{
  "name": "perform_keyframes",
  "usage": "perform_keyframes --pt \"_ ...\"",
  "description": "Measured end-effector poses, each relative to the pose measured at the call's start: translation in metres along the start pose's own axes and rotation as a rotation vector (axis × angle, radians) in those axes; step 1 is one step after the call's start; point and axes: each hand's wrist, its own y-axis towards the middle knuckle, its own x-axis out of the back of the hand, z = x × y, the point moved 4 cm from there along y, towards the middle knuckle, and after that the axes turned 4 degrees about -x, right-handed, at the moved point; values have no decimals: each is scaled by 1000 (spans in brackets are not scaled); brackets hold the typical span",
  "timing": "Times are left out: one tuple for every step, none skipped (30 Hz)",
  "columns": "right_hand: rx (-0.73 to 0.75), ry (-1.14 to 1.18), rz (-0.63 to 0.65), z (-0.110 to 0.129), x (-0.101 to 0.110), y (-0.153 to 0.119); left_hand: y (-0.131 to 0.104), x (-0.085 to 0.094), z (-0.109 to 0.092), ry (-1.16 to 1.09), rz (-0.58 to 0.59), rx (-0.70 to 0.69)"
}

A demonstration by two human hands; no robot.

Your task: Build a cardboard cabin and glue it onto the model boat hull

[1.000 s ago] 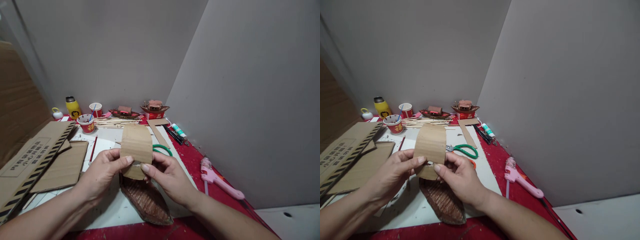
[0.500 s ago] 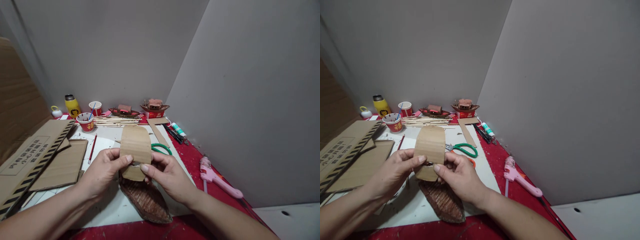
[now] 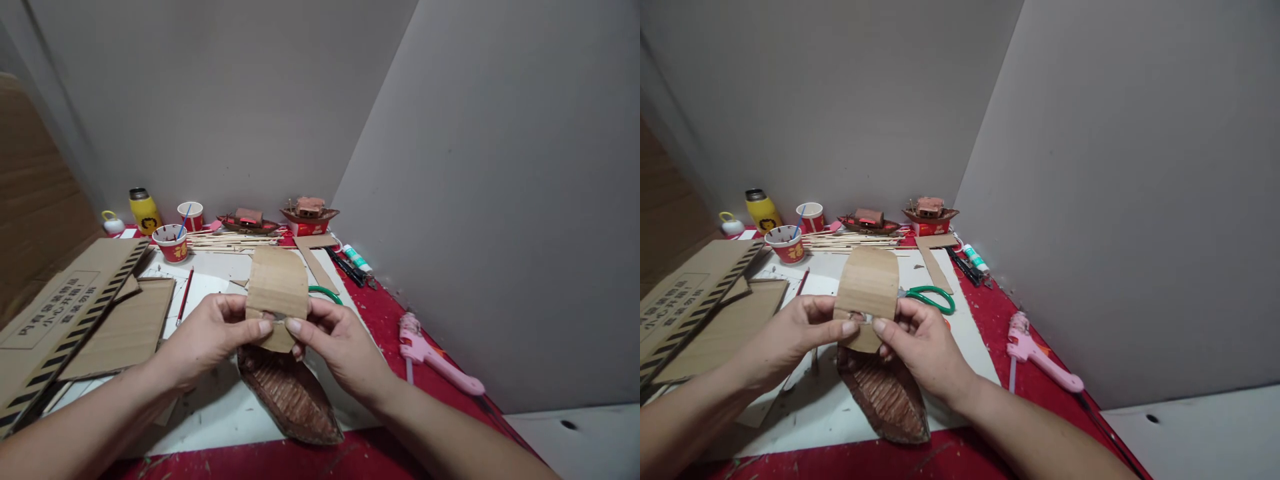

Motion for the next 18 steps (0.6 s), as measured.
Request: perform_keyframes --pt "0 -3 1 0 0 0 0 -1 0 -14 -4 -1" --pt "1 -3 3 0 -1 0 0 -2 0 -19 -15 -11" --pt "1 1 7 0 -1 -1 -1 -3 0 -16 -24 -24" --pt "1 9 13 0 -2 -1 -1 -3 0 -8 -33 -38" --pt "0 21 19 1 -3 -1 -1 -4 0 1 -38 -50" --pt "0 34 26 1 -3 -2 -2 -5 0 8 -42 -62" --pt "-2 46 33 1 -4 -2 -2 -5 0 9 -44 -72" --pt "-4 55 37 1 -4 -2 -2 -5 1 8 -44 -77" --pt "-7 62 40 0 -4 -2 -1 -4 1 6 -40 -76" --pt "-12 69 40 0 -4 -2 -1 -3 1 9 -29 -68" --pt "-18 75 41 -1 -4 -2 -1 -1 2 18 -17 -58" --pt "-27 80 41 -1 -4 -1 0 1 2 32 -5 -49" --pt "-38 84 39 -2 -3 -1 1 4 2 49 -5 -44" --pt "-50 88 38 -2 -3 0 2 7 1 65 -19 -46" --pt "-60 92 38 -2 -3 0 3 11 0 76 -47 -56" --pt "-66 97 40 -2 -4 0 4 13 -3 83 -87 -73" --pt "-68 104 42 -1 -4 0 5 15 -6 88 -139 -100" --pt "-68 111 41 -1 -5 0 5 16 -12 100 -203 -148"
